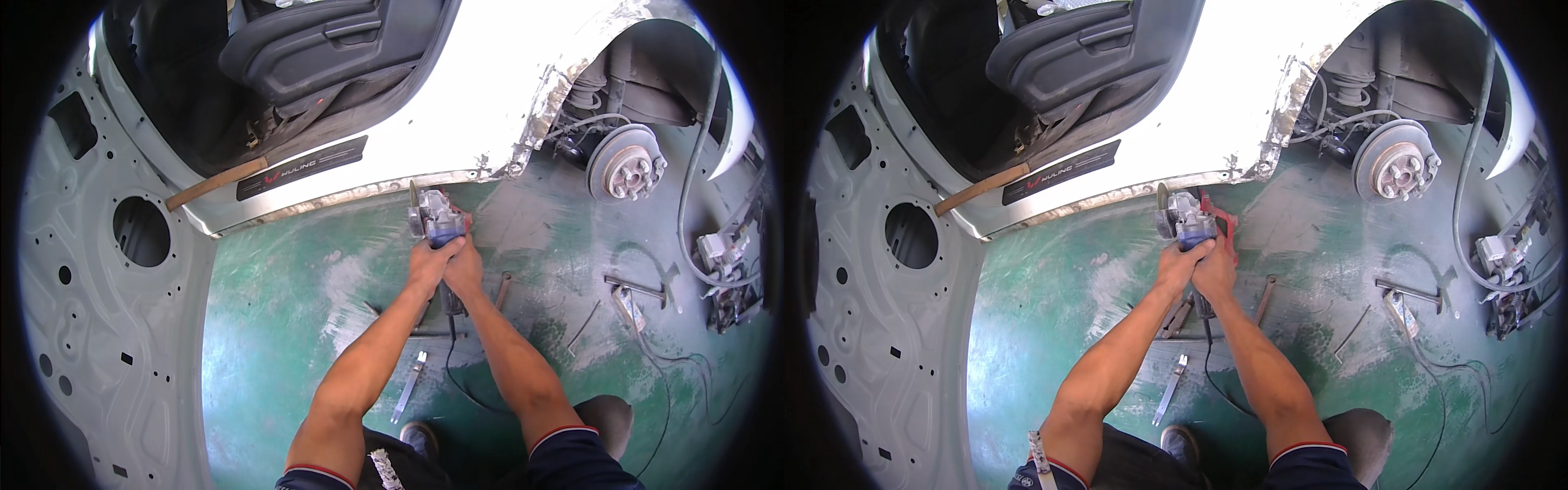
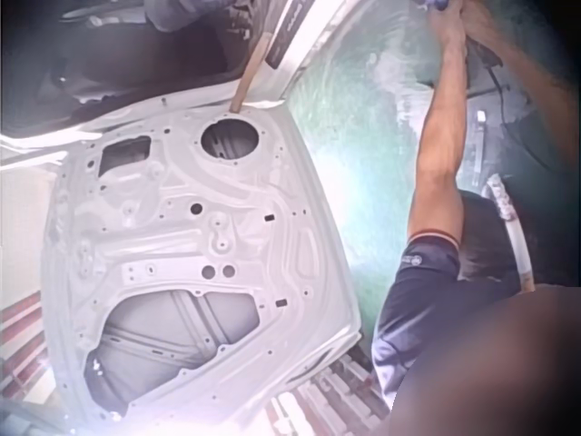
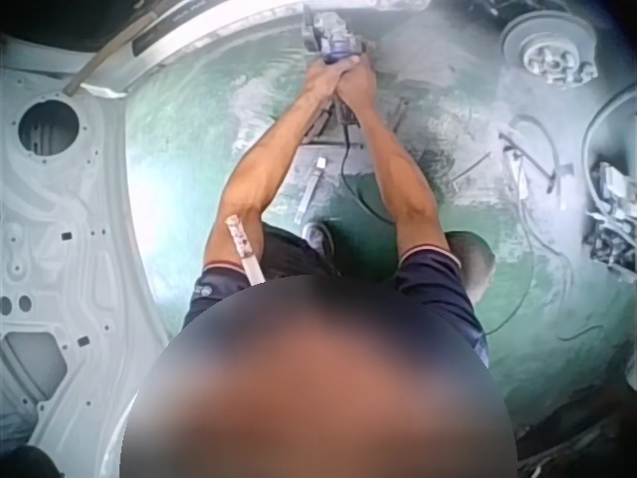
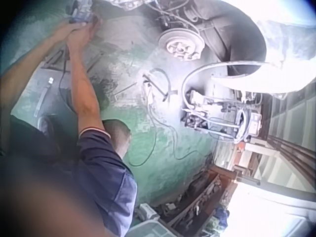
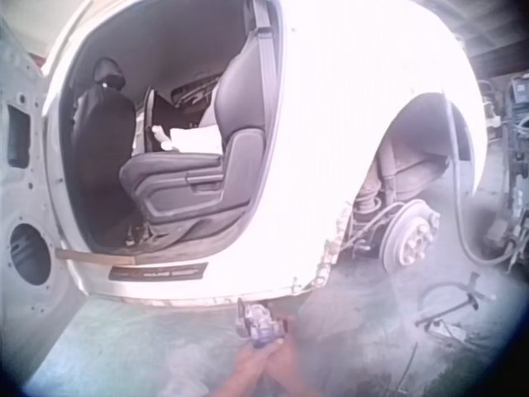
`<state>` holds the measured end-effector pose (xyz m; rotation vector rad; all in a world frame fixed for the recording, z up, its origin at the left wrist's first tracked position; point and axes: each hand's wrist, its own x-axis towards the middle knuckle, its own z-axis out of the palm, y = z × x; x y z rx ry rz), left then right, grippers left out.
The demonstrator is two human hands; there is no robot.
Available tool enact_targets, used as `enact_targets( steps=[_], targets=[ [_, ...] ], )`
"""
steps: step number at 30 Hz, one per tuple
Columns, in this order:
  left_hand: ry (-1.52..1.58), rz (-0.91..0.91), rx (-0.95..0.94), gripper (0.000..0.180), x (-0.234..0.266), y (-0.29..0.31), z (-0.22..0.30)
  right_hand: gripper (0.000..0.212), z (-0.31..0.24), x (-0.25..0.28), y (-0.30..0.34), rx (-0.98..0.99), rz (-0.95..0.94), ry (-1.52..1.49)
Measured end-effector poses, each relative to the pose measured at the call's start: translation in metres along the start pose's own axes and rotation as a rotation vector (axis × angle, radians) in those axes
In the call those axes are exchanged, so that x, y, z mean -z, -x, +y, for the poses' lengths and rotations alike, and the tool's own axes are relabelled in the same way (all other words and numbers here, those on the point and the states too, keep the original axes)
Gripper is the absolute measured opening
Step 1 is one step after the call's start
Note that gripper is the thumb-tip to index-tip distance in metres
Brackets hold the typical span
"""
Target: The person uses an angle grinder to remove paint and smooth the metal on the lower side and wheel arch of a white car. They work along the rocker panel and around the wheel well, producing sparks as they grind the surface.
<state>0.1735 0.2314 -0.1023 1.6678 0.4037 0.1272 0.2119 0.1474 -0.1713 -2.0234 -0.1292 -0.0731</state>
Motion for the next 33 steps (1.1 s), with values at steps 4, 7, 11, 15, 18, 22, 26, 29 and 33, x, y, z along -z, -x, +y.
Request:
enact_targets(
  steps=[4,7,11,15,18,22,26,29,33],
  targets=[
    [0.03,-0.01,-0.002,0.058,0.0,-0.002,-0.003,0.058,0.002,0.001,0.0,0.012,-0.002,-0.015],
    [0.046,-0.019,0.0,0.057,0.0,-0.004,-0.005,0.056,0.002,0.0,0.001,0.016,0.03,-0.015],
    [0.045,-0.022,0.009,0.057,0.0,-0.003,-0.004,0.056,0.0,-0.001,0.002,0.026,0.082,-0.05],
    [0.062,-0.03,0.007,0.056,0.0,0.0,0.0,0.06,-0.002,0.003,0.002,0.01,-0.027,-0.016],
    [0.074,-0.036,0.003,0.057,0.0,0.001,0.002,0.062,-0.006,0.003,0.002,0.005,0.009,-0.004],
    [0.053,-0.024,-0.003,0.058,-0.001,0.0,0.003,0.064,-0.008,0.007,0.002,-0.012,-0.008,-0.031],
    [0.042,-0.016,0.002,0.057,-0.002,-0.002,0.003,0.065,-0.008,0.008,0.001,-0.012,-0.014,-0.025],
    [0.032,-0.019,0.021,0.057,-0.001,-0.001,0.003,0.065,-0.005,0.005,0.001,-0.008,-0.001,-0.04],
    [0.013,-0.009,0.034,0.057,0.001,0.0,0.001,0.064,0.002,-0.002,-0.001,-0.053,-0.035,0.007]
  ],
)
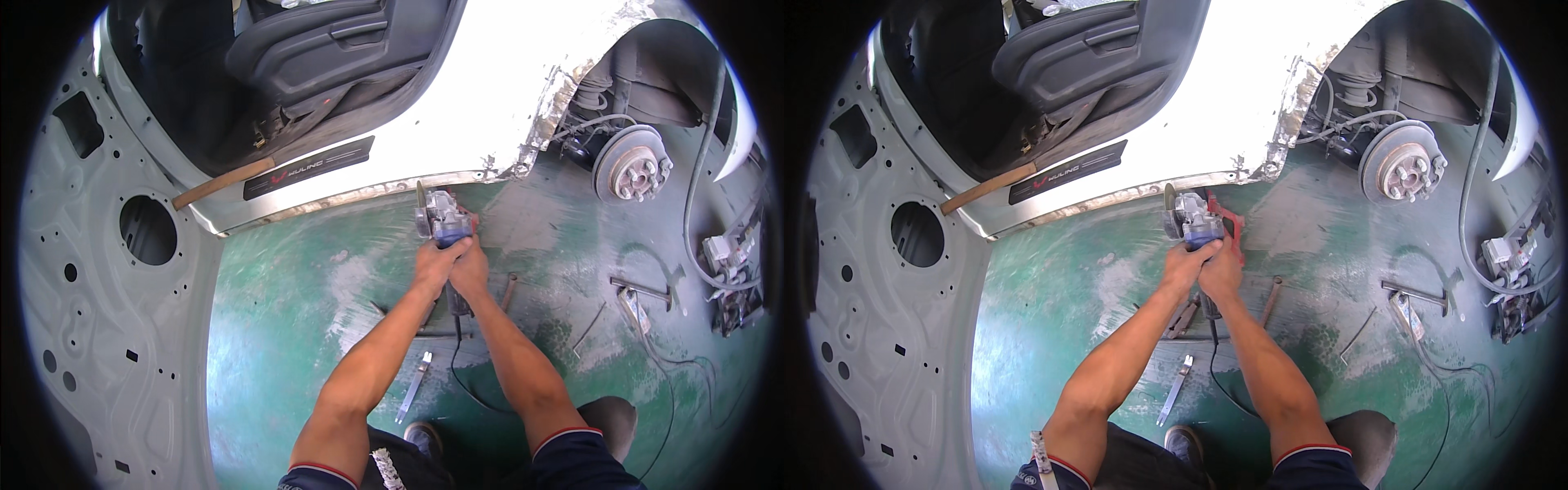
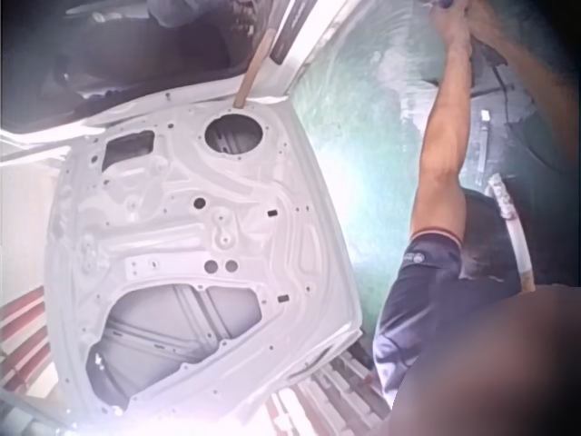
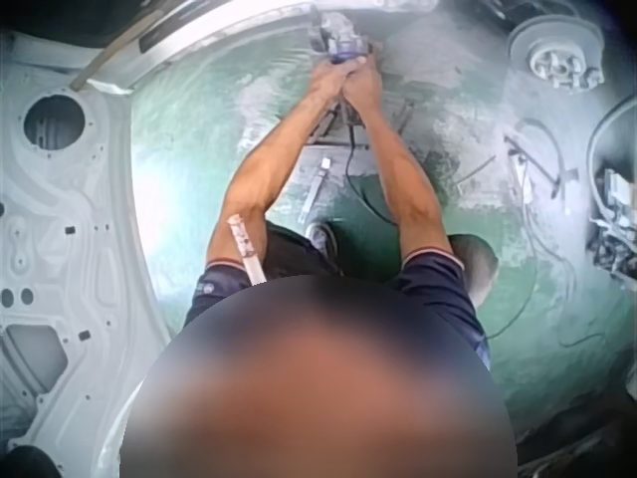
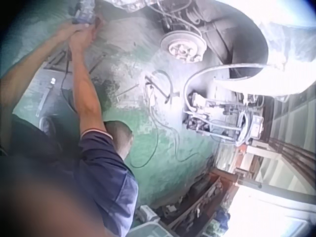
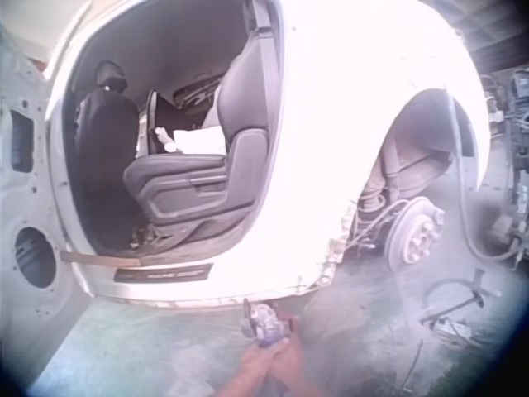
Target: The person uses an angle grinder to remove paint and smooth the metal on the lower side and wheel arch of a white car. They work along the rocker panel and around the wheel well, producing sparks as they grind the surface.
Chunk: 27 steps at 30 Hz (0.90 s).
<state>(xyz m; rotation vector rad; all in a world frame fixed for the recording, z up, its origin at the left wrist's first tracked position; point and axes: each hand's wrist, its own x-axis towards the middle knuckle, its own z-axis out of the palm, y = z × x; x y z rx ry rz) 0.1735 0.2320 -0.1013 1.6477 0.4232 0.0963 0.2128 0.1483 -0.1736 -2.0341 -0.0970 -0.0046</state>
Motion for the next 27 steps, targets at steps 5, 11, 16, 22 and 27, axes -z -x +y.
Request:
enact_targets(
  steps=[5,11,16,22,27],
  targets=[
    [0.011,0.001,-0.005,0.056,-0.001,-0.002,-0.003,0.064,0.003,-0.003,0.001,0.058,0.069,-0.058],
    [0.069,-0.012,-0.014,0.053,-0.002,-0.002,-0.007,0.065,0.001,0.002,0.005,0.067,0.062,-0.076],
    [0.099,-0.018,-0.034,0.052,-0.004,-0.002,-0.009,0.063,0.0,0.003,0.006,0.072,0.06,-0.068],
    [0.089,-0.019,-0.026,0.053,-0.003,0.0,-0.005,0.061,0.003,0.003,0.004,0.05,0.028,-0.047],
    [0.024,0.006,-0.018,0.056,-0.001,0.002,-0.003,0.054,0.01,-0.011,-0.001,0.161,0.206,-0.055]
  ],
)
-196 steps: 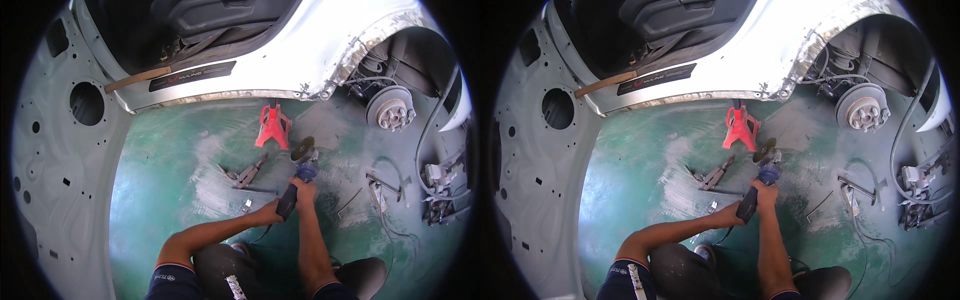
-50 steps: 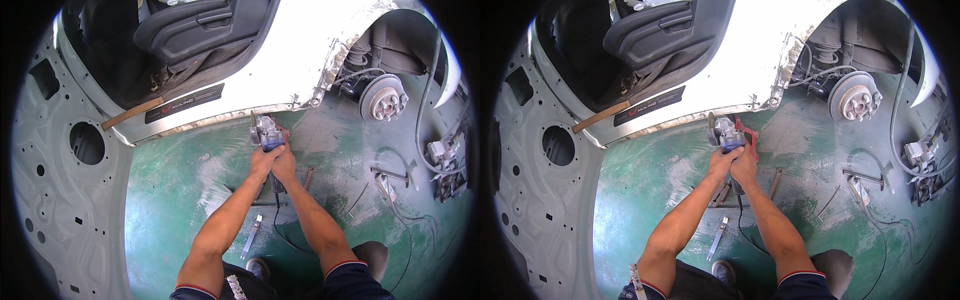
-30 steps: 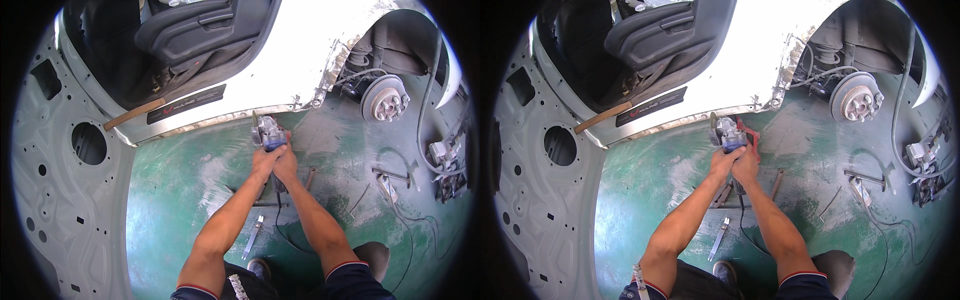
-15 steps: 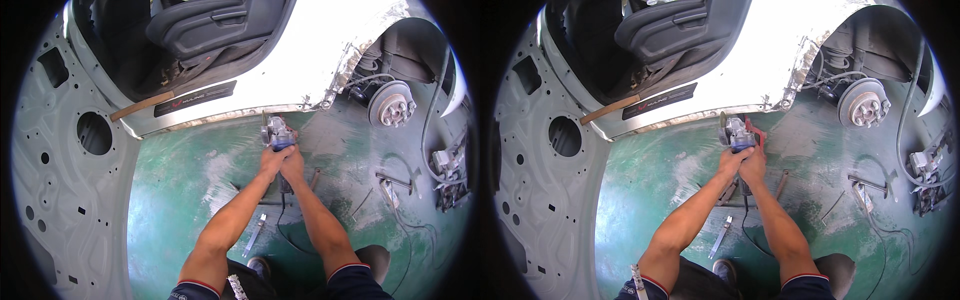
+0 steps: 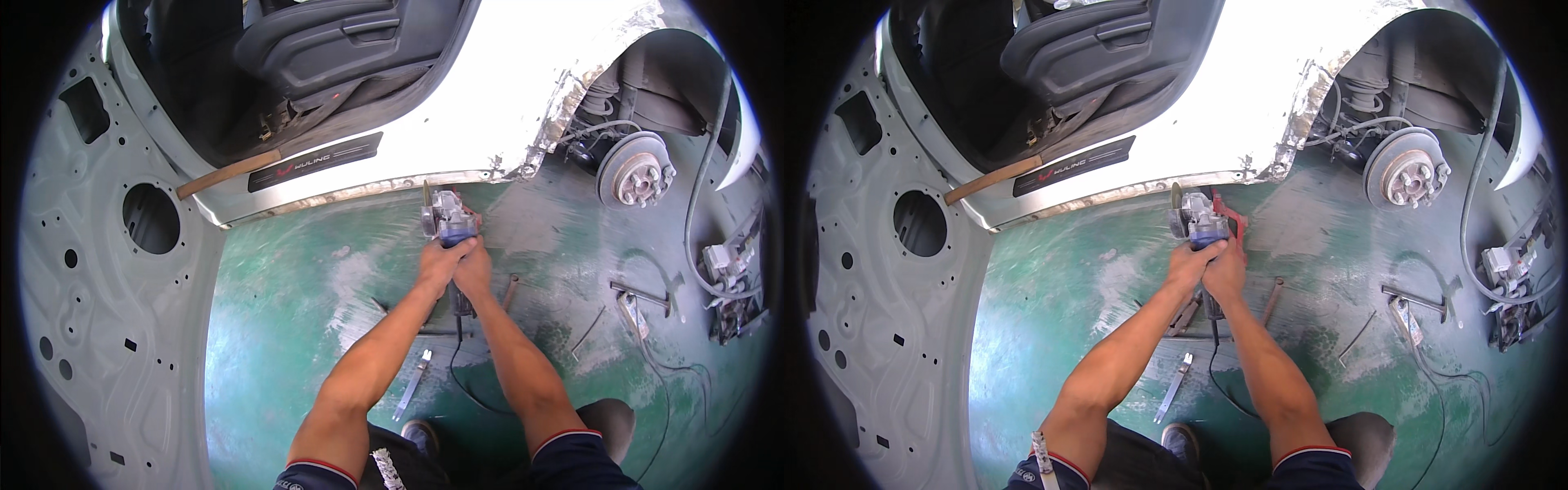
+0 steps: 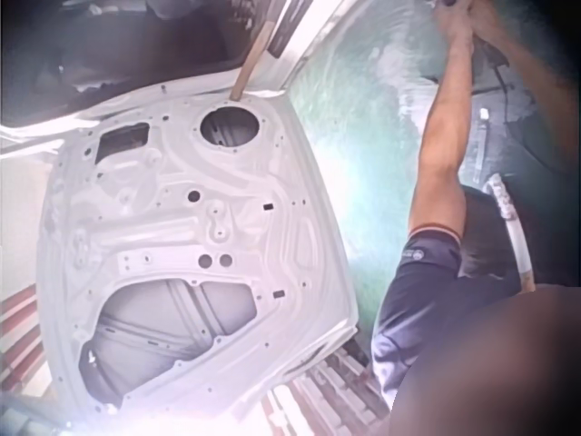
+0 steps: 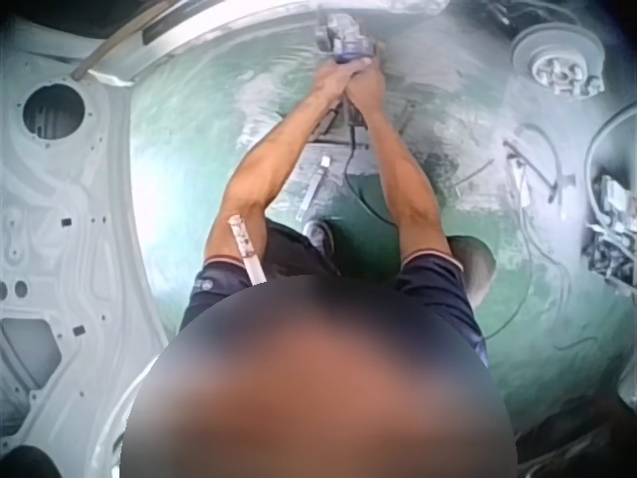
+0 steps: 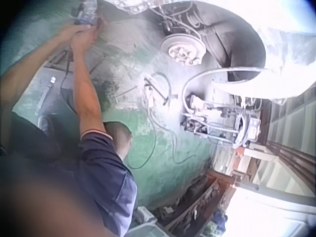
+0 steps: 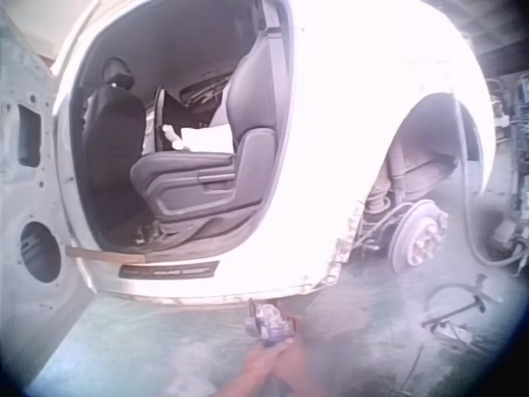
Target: The person uses an angle grinder to remove paint and smooth the metal on the lower side and wheel arch of a white car. They work along the rocker panel and around the wheel well, producing sparks as they grind the surface.
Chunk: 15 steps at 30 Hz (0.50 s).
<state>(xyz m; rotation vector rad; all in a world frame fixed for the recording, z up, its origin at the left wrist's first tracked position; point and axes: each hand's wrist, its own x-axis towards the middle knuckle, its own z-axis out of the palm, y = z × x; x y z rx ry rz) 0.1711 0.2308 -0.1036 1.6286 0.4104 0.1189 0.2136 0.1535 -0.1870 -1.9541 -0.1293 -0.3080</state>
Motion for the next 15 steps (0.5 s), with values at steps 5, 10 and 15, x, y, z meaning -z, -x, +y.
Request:
enact_targets(
  steps=[5,10,15],
  targets=[
    [0.016,-0.015,0.005,0.058,0.0,-0.003,-0.002,0.052,0.005,-0.001,-0.001,0.086,0.031,0.013],
    [0.047,-0.022,-0.004,0.057,-0.001,-0.002,-0.002,0.065,-0.007,0.011,-0.001,-0.059,-0.132,-0.017],
    [0.016,0.0,-0.003,0.055,-0.001,-0.004,0.001,0.066,-0.019,0.017,-0.002,-0.092,-0.174,-0.016]
  ],
)
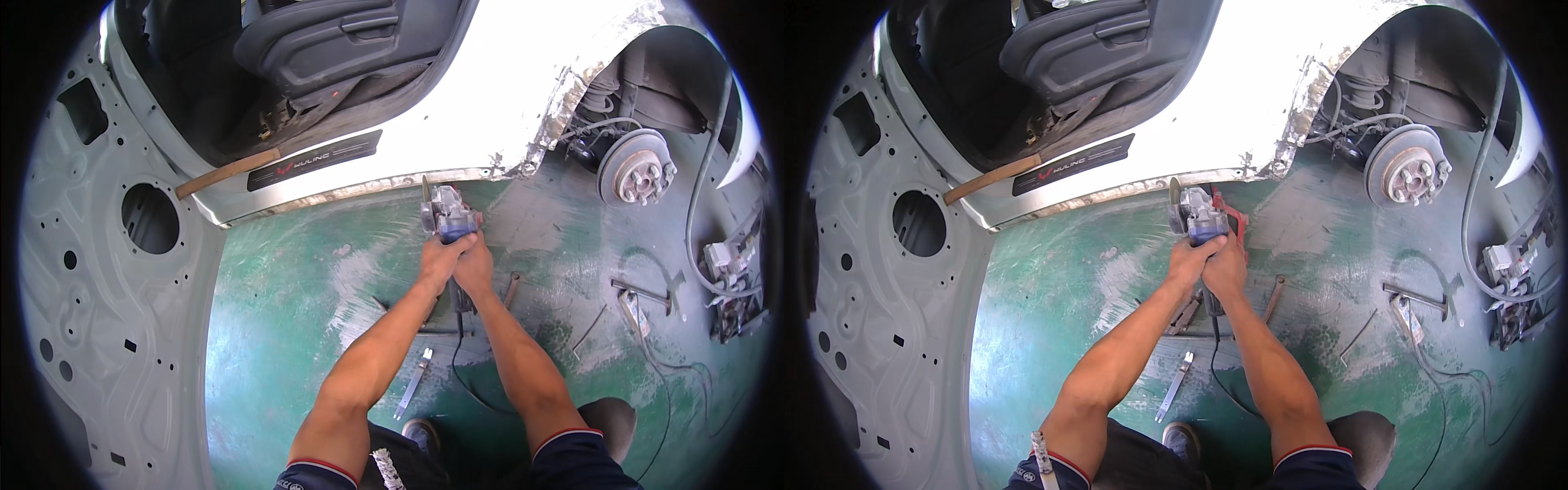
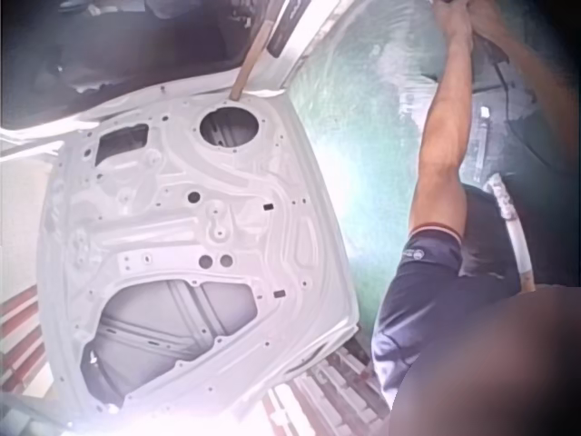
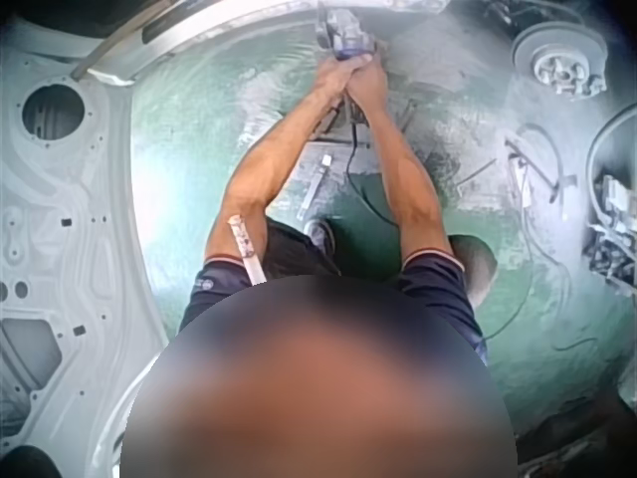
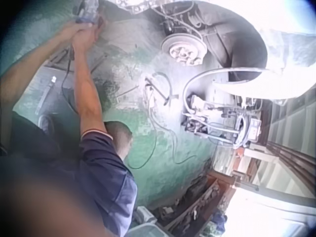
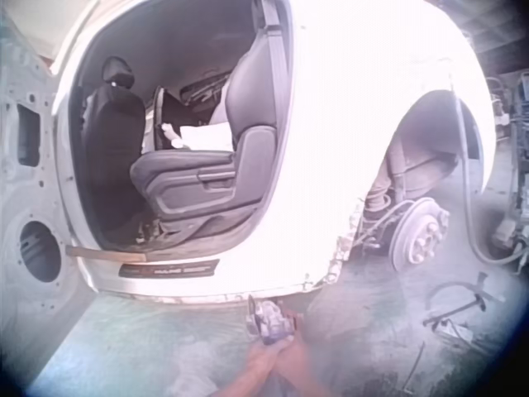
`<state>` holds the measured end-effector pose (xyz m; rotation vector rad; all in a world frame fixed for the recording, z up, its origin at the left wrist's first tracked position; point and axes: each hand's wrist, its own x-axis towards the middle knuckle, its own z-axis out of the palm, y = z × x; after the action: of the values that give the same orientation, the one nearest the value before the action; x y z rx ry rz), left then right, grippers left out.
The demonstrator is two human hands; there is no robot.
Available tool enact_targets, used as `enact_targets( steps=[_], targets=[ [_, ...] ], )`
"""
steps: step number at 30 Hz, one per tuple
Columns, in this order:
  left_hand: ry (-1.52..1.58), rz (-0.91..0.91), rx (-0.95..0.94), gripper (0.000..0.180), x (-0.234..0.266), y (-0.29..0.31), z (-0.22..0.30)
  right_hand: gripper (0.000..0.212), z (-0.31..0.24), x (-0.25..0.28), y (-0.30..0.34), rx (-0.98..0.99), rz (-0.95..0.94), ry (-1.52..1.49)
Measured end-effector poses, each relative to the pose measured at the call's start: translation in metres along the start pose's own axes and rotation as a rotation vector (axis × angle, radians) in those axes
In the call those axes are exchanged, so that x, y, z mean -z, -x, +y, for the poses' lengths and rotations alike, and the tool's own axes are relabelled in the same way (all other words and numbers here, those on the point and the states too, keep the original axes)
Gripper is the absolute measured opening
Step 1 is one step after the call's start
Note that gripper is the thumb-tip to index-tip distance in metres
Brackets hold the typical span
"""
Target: The person uses an angle grinder to remove paint and smooth the metal on the lower side and wheel arch of a white car. They work along the rocker panel and around the wheel well, producing sparks as they grind the surface.
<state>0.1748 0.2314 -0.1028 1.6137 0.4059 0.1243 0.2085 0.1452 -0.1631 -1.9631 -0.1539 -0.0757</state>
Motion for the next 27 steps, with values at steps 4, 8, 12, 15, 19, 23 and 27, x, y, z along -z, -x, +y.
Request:
enact_targets(
  steps=[4,8,12,15,19,23,27],
  targets=[
    [-0.006,-0.009,-0.019,0.055,0.0,-0.002,0.001,0.066,-0.004,0.002,-0.002,0.023,0.015,-0.022],
    [-0.009,-0.01,-0.023,0.055,0.0,-0.004,0.002,0.065,-0.005,0.001,-0.002,-0.014,0.042,0.029],
    [0.007,-0.013,-0.016,0.056,0.0,-0.005,0.003,0.063,-0.005,0.0,-0.005,0.02,0.017,-0.031],
    [0.011,-0.008,-0.009,0.055,0.0,-0.006,0.003,0.06,-0.002,-0.001,-0.007,0.024,0.008,-0.025],
    [-0.008,-0.005,-0.02,0.055,0.0,-0.008,0.003,0.056,0.003,-0.006,-0.01,0.048,0.06,-0.004],
    [0.004,-0.002,-0.026,0.056,-0.001,-0.009,0.002,0.054,0.006,-0.008,-0.013,0.079,0.08,-0.036],
    [0.001,0.008,-0.035,0.056,-0.001,-0.009,0.003,0.054,0.006,-0.008,-0.014,0.097,0.084,-0.055]
  ],
)
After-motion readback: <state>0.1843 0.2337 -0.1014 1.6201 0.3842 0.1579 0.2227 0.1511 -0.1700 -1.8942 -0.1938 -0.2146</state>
